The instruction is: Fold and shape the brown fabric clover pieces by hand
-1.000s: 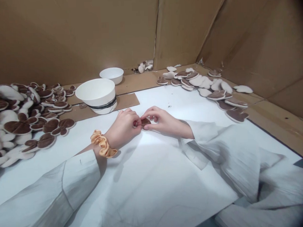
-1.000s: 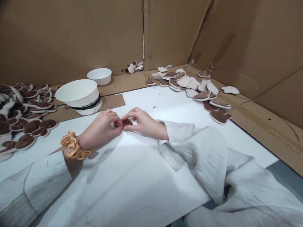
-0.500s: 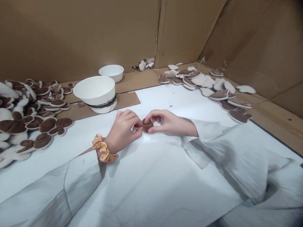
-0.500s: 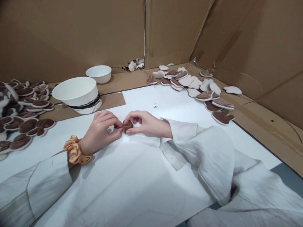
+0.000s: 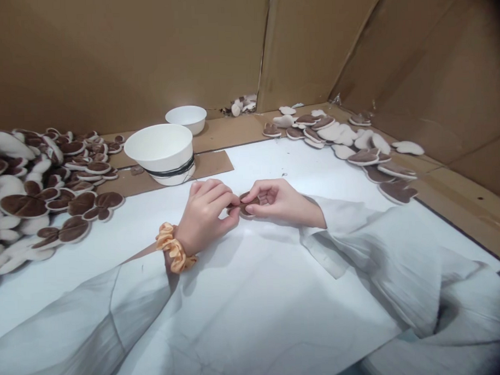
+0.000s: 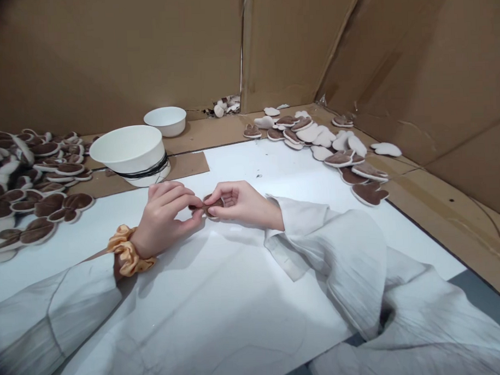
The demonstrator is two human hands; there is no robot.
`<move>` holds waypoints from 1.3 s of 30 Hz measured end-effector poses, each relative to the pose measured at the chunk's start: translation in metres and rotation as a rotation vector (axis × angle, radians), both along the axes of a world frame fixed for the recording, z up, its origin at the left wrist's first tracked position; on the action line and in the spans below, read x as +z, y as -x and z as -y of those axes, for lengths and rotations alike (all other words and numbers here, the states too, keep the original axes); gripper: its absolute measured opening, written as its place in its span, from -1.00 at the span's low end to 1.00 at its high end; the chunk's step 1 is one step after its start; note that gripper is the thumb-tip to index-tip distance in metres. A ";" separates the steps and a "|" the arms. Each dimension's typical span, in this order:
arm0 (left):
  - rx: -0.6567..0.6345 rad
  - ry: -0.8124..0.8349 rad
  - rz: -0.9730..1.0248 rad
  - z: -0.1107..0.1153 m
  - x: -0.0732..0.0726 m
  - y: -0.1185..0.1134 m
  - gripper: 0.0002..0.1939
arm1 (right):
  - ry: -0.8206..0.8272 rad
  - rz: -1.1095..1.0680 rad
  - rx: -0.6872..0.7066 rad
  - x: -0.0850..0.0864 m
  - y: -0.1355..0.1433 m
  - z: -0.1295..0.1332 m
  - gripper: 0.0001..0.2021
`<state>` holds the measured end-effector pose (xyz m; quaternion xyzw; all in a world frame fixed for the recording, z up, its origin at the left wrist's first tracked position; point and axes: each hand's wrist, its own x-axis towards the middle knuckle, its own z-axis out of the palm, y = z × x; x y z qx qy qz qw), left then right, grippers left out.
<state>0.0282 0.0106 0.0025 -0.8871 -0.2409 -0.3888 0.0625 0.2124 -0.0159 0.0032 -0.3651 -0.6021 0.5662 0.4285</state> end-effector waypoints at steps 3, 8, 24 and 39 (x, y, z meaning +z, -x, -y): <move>0.012 0.001 0.014 0.001 0.000 -0.002 -0.94 | -0.043 -0.006 0.023 0.000 0.001 0.001 -0.89; 0.019 -0.023 0.018 0.003 -0.001 -0.003 -0.93 | -0.087 0.007 0.052 -0.001 0.005 0.004 -0.78; -0.084 0.685 0.177 0.012 0.000 -0.002 -0.92 | 0.105 -0.062 -0.092 0.003 0.004 0.004 -0.85; -0.067 0.979 0.379 0.017 0.001 -0.006 -0.88 | 0.182 -0.133 -0.181 0.001 0.006 0.004 -0.80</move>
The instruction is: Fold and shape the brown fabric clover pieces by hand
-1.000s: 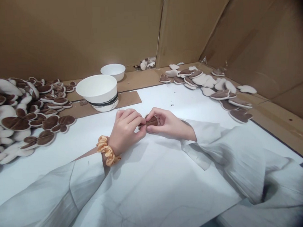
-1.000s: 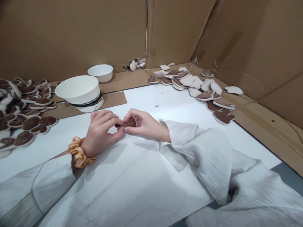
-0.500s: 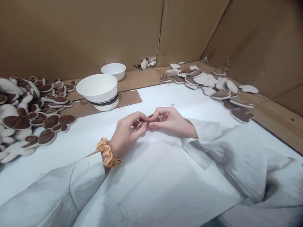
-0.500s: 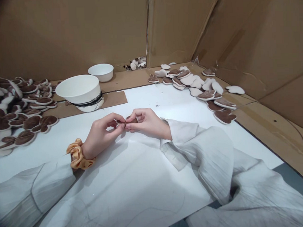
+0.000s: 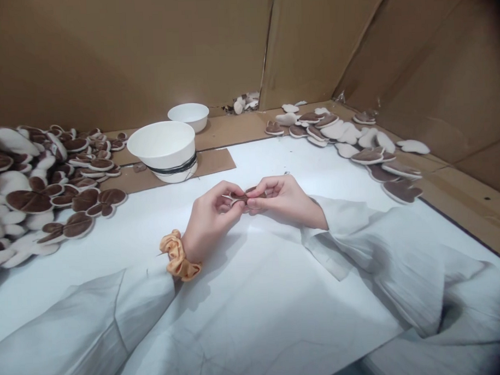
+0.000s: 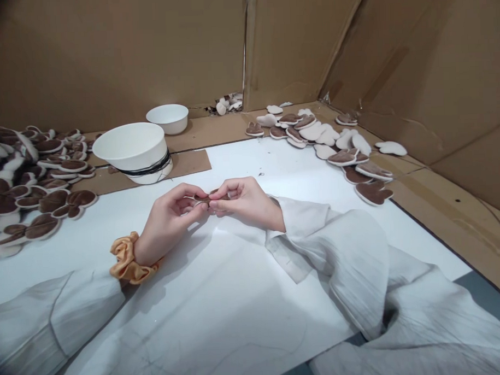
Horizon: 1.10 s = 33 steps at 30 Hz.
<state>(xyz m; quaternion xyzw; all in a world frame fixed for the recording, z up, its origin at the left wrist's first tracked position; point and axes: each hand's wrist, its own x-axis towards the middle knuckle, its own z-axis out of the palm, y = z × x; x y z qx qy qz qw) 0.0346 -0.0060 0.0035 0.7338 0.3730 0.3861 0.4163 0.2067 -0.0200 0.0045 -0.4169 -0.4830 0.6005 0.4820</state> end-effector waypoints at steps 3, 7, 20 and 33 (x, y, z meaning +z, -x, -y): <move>0.006 0.019 -0.002 0.001 -0.002 0.000 -0.89 | 0.003 0.004 -0.007 0.001 0.001 0.001 -0.77; -0.005 0.027 0.027 0.001 -0.005 0.000 -0.92 | -0.013 0.009 -0.023 0.001 0.003 0.002 -0.80; -0.013 -0.015 0.086 0.000 0.001 -0.001 -0.96 | -0.101 0.109 -0.015 0.007 0.000 0.004 -0.84; 0.522 -0.377 -0.179 -0.035 -0.002 0.042 -0.84 | -0.095 0.021 -0.109 0.001 -0.005 -0.003 -0.80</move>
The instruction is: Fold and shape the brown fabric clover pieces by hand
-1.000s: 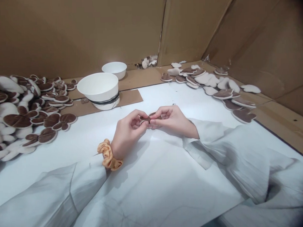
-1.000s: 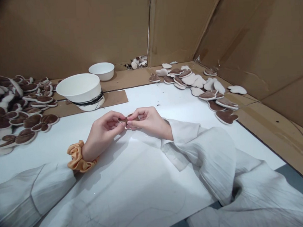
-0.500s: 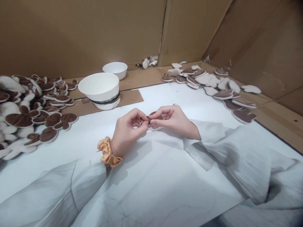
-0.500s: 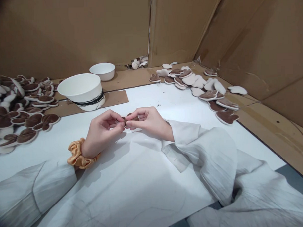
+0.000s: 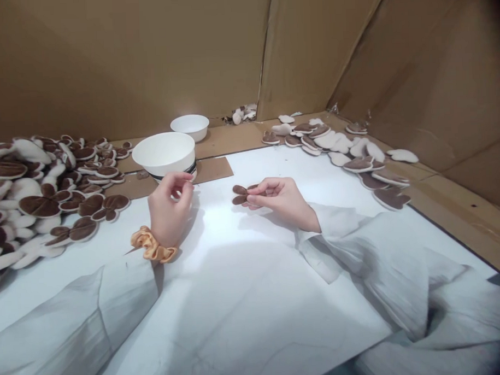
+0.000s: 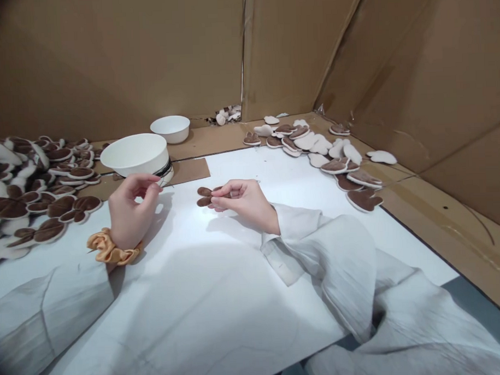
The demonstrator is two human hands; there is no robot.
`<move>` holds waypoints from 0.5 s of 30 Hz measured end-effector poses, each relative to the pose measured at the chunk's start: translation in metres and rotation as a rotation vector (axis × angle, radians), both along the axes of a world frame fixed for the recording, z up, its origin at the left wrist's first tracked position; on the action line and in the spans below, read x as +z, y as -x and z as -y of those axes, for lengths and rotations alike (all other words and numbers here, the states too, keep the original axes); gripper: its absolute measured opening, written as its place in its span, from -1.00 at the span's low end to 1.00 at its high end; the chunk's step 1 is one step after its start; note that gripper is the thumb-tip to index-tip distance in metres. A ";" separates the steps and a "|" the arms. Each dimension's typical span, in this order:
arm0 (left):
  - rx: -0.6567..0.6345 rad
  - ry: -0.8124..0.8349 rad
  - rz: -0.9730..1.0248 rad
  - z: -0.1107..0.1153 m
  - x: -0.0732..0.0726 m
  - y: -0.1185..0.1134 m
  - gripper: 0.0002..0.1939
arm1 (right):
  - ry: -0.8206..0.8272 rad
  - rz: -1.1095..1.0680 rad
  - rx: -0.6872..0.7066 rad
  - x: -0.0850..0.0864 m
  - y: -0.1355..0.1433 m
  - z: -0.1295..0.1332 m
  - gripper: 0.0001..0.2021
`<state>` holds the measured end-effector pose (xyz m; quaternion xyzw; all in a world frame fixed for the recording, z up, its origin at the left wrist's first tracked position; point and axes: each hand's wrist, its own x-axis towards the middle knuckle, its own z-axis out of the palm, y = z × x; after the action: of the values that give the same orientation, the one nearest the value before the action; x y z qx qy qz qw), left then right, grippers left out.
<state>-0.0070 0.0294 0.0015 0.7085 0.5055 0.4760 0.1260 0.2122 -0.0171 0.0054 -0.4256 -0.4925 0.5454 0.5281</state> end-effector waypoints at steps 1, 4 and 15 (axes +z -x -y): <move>0.035 -0.019 -0.074 -0.002 0.000 0.006 -0.84 | -0.003 -0.002 -0.012 0.001 0.000 0.000 -0.80; 0.095 -0.068 -0.289 -0.007 0.001 0.020 -0.83 | 0.001 -0.020 -0.003 0.002 0.002 0.001 -0.78; 0.235 0.051 -0.843 -0.011 0.001 0.017 -0.62 | 0.014 -0.030 0.031 0.005 0.006 0.007 -0.81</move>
<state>-0.0243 0.0401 0.0025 0.7751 0.6015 0.1439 -0.1291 0.2064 -0.0236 0.0100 -0.4135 -0.4873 0.5630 0.5240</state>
